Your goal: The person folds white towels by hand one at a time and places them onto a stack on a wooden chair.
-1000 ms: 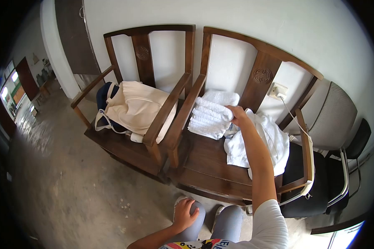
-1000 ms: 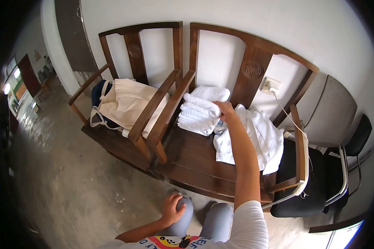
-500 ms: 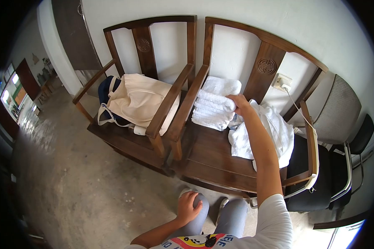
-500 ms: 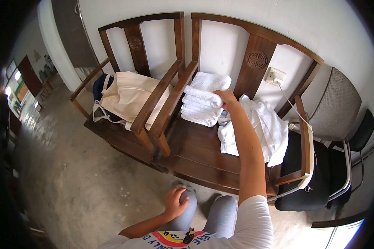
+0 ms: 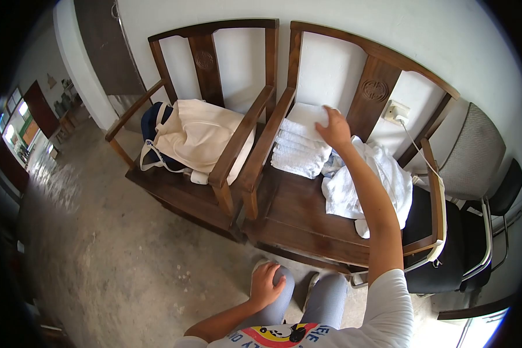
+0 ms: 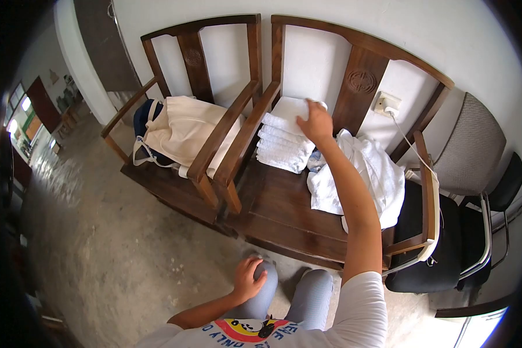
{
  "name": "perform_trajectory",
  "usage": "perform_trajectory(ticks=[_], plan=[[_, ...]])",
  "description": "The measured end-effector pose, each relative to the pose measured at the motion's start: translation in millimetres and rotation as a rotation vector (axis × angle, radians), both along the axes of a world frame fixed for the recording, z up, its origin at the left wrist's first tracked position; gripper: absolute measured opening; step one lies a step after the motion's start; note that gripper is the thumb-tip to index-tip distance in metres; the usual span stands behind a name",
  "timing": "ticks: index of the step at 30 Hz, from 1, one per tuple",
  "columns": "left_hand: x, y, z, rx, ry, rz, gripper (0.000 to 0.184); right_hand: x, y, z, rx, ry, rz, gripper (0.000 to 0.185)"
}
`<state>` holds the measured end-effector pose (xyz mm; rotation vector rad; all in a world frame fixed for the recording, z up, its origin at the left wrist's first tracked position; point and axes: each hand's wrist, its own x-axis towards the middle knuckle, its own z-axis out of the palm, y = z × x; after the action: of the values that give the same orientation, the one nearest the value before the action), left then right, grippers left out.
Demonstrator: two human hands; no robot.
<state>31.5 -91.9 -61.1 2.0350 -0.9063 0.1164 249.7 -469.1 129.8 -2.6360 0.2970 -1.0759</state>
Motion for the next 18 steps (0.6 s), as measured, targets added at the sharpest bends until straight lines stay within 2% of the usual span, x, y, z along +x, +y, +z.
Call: perform_trajectory(ticks=[3,4,7,10,13,16,18], plan=[[-1,-2,0,0.004,-0.013,0.003,0.035,16,16,-11,-0.182,0.292,0.136,0.057],[-1,-2,-1,0.004,-0.008,0.005,0.035,18,23,-18,-0.286,0.238,0.097,0.05],[0,-2,2,0.004,-0.008,0.008,0.035,25,29,-14,-0.192,0.434,0.047,0.032],[2,0,1,-0.01,0.007,0.005,0.034,19,25,-7,-0.241,0.33,0.08,0.018],[2,0,-4,-0.01,-0.004,0.011,0.034,11,16,-9,-0.426,0.189,0.154,0.014],[1,0,-4,-0.01,-0.005,0.004,0.035,5,22,-23,-0.399,0.262,0.155,0.019],[0,-1,-2,-0.009,0.005,-0.001,0.035,1,28,-21,-0.331,0.323,0.132,0.03]])
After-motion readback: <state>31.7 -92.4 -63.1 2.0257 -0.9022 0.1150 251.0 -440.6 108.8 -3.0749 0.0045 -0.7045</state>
